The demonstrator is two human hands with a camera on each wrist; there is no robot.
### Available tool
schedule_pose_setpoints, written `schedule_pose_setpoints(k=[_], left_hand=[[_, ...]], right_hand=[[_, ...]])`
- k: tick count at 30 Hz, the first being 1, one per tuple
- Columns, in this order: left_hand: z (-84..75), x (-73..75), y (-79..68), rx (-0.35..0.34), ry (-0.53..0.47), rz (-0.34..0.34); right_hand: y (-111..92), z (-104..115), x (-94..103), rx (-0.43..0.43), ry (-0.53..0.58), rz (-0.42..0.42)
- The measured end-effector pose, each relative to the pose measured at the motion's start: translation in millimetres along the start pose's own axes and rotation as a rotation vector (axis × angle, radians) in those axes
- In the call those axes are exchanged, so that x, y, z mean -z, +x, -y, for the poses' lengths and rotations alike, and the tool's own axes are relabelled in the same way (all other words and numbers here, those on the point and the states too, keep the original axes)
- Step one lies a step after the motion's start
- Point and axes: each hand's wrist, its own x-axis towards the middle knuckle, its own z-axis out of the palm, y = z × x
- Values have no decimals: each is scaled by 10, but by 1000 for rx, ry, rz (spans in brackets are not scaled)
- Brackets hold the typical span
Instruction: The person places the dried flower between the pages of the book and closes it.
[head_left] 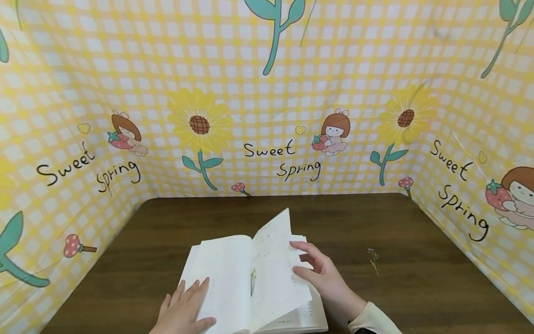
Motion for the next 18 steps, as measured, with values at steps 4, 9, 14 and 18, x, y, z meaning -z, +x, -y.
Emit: schedule_pose_setpoints(k=[4,9,14,18], left_hand=[[28,-16,0,5,-1,-8],[56,-35,-2,-9,-20,-17],[65,-45,-12,-18,-9,-37],[60,-40,-20,-21,3,-49]], right_hand=[[45,18,-90,174,-117,-18],[69,80,-202,364,-266,16],[73,146,-315,402,-427,82],[77,147,-370,372,-501,107]])
